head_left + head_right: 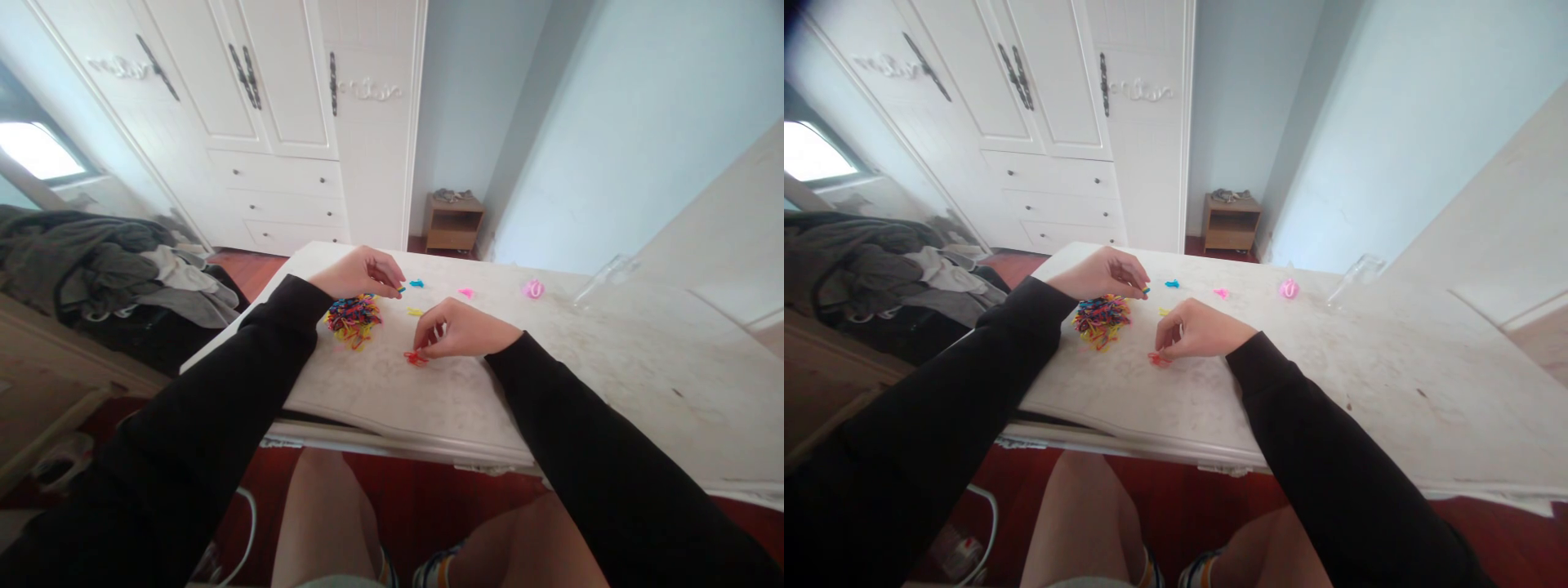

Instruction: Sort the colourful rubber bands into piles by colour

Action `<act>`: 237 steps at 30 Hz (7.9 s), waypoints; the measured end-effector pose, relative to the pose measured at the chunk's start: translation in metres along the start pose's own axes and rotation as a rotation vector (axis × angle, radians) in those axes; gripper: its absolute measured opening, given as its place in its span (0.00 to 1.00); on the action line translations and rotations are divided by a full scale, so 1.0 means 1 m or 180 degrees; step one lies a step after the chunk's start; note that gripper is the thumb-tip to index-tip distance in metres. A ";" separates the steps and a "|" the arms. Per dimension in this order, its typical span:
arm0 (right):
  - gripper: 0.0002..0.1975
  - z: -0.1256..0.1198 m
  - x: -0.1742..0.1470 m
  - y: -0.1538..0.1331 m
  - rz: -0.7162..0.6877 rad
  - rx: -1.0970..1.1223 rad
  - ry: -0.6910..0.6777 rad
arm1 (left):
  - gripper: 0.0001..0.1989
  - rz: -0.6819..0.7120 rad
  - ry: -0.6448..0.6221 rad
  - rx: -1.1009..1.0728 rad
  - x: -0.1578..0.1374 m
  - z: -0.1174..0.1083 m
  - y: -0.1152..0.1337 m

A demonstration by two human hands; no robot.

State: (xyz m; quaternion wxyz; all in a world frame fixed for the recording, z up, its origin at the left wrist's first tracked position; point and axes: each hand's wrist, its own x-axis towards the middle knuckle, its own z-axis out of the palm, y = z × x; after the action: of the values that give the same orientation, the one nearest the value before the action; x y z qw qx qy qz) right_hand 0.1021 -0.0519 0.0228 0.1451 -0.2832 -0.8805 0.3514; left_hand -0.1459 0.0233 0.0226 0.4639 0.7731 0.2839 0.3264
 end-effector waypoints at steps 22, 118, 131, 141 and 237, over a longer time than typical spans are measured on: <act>0.11 0.006 0.008 0.007 -0.0518 -0.0522 0.1346 | 0.18 -0.0151 -0.0181 -0.0137 -0.001 0.001 0.002; 0.10 0.005 0.026 0.037 0.0338 -0.1162 0.1194 | 0.10 -0.0212 0.0449 0.1830 0.003 -0.009 -0.013; 0.08 0.005 0.027 0.037 0.0171 -0.1206 0.1389 | 0.11 -0.0358 0.0493 0.2006 0.002 -0.017 -0.021; 0.08 0.005 0.028 0.037 0.0151 -0.1198 0.1420 | 0.13 -0.0477 0.0657 0.2266 0.000 -0.016 -0.010; 0.07 0.006 0.028 0.026 -0.0122 -0.1019 0.2224 | 0.13 0.0194 0.0064 0.0515 0.000 0.008 0.000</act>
State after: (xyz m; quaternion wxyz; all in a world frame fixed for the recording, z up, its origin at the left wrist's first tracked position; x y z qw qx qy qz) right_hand 0.0875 -0.0231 0.0014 0.3969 -0.3885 -0.8268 0.0890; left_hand -0.1403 0.0191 0.0199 0.3869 0.8130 0.2903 0.3242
